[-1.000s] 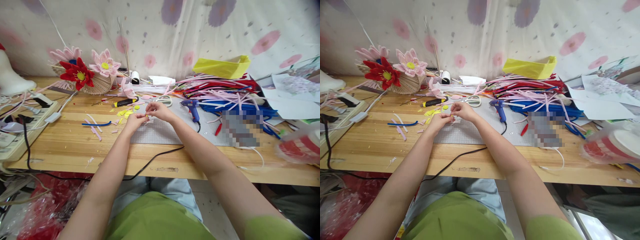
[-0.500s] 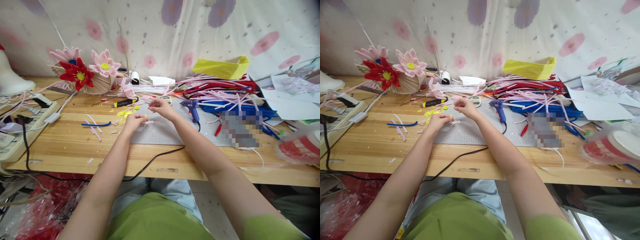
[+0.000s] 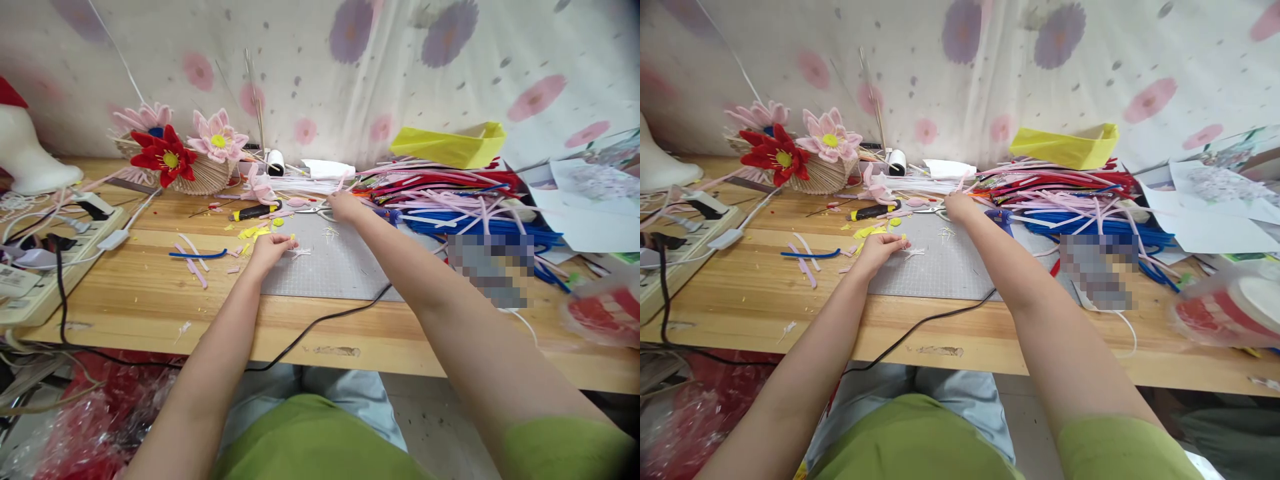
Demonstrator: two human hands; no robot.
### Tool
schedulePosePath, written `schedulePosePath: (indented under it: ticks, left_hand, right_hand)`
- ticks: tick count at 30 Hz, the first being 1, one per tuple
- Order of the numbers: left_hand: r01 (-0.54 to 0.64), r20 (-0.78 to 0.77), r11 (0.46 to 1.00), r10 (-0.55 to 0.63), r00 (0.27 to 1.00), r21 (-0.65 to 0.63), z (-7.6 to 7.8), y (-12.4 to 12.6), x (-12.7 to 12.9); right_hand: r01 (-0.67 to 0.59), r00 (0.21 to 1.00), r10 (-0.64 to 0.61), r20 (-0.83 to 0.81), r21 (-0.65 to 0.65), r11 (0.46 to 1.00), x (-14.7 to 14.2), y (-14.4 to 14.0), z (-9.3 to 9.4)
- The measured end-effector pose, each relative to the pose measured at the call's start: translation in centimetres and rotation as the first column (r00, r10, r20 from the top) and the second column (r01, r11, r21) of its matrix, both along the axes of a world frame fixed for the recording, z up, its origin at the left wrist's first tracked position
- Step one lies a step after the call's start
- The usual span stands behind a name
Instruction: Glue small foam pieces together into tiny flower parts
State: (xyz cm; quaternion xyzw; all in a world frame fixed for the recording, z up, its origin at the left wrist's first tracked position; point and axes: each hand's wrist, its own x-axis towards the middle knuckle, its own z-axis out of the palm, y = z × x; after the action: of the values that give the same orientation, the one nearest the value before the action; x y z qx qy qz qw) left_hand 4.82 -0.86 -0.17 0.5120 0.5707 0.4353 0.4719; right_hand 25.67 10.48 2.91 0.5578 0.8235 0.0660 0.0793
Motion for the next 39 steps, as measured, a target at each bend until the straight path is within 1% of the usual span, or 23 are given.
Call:
schedulePosePath:
  ticks: [3,6,10,13,14,15,17,20,23,26,28,34,39]
  left_hand:
    - [-0.006,0.018,1.0,0.007,1.0,-0.005,-0.1,0.1,-0.1]
    - [-0.03,0.05,0.999,0.031,0.998,-0.012,-0.2,0.3,-0.2]
    - [-0.033,0.058,0.999,0.033,0.998,0.0,-0.3,0.4,-0.3]
    - [-0.008,0.06,1.0,0.007,0.998,0.011,-0.5,0.4,-0.2]
    - [-0.003,0.064,1.0,0.002,0.998,0.014,-0.5,0.4,-0.2]
    - [0.002,0.069,1.0,-0.003,0.998,0.018,-0.6,0.4,-0.2]
    - [0.008,0.081,1.0,-0.01,0.997,0.024,-0.7,0.5,-0.3]
    - [0.007,0.112,0.999,-0.011,0.994,0.038,-0.7,0.6,-0.3]
    - [0.011,0.143,0.998,-0.02,0.99,0.063,-0.6,0.5,-0.3]
    - [0.026,0.144,0.996,-0.038,0.989,0.082,-0.5,0.5,-0.3]
    - [0.028,0.147,0.996,-0.04,0.988,0.084,-0.5,0.5,-0.3]
    - [-0.011,0.156,0.996,-0.003,0.988,0.085,-0.3,0.5,-0.2]
    - [0.02,0.132,0.995,-0.033,0.991,0.097,-0.3,0.6,-0.3]
  right_hand:
    - [0.037,0.998,-0.034,0.055,-0.048,0.998,-0.6,-0.1,0.0]
    - [0.054,0.997,-0.053,0.063,-0.018,0.998,-0.8,-0.5,0.2]
    - [0.138,0.99,-0.138,-0.006,0.011,0.99,-0.6,-1.4,1.6]
    - [0.218,0.97,-0.222,-0.098,-0.053,0.975,-0.2,-2.9,2.9]
    - [0.211,0.965,-0.222,-0.137,-0.091,0.973,0.0,-3.6,3.2]
    - [0.175,0.963,-0.196,-0.187,-0.127,0.976,0.1,-4.2,3.4]
    - [0.067,0.946,-0.115,-0.303,-0.165,0.984,0.4,-5.6,3.1]
    - [-0.029,0.912,-0.024,-0.41,-0.123,0.992,0.5,-7.4,1.8]
    - [-0.124,0.904,0.091,-0.418,-0.053,0.991,0.4,-8.4,0.7]
    - [-0.203,0.911,0.179,-0.372,-0.025,0.979,0.2,-9.0,0.4]
    - [-0.21,0.926,0.187,-0.327,-0.035,0.977,-0.1,-9.3,0.6]
    - [-0.17,0.957,0.147,-0.251,-0.072,0.983,-1.0,-9.7,1.0]
    - [-0.145,0.967,0.121,-0.226,-0.092,0.985,-1.0,-9.7,1.0]
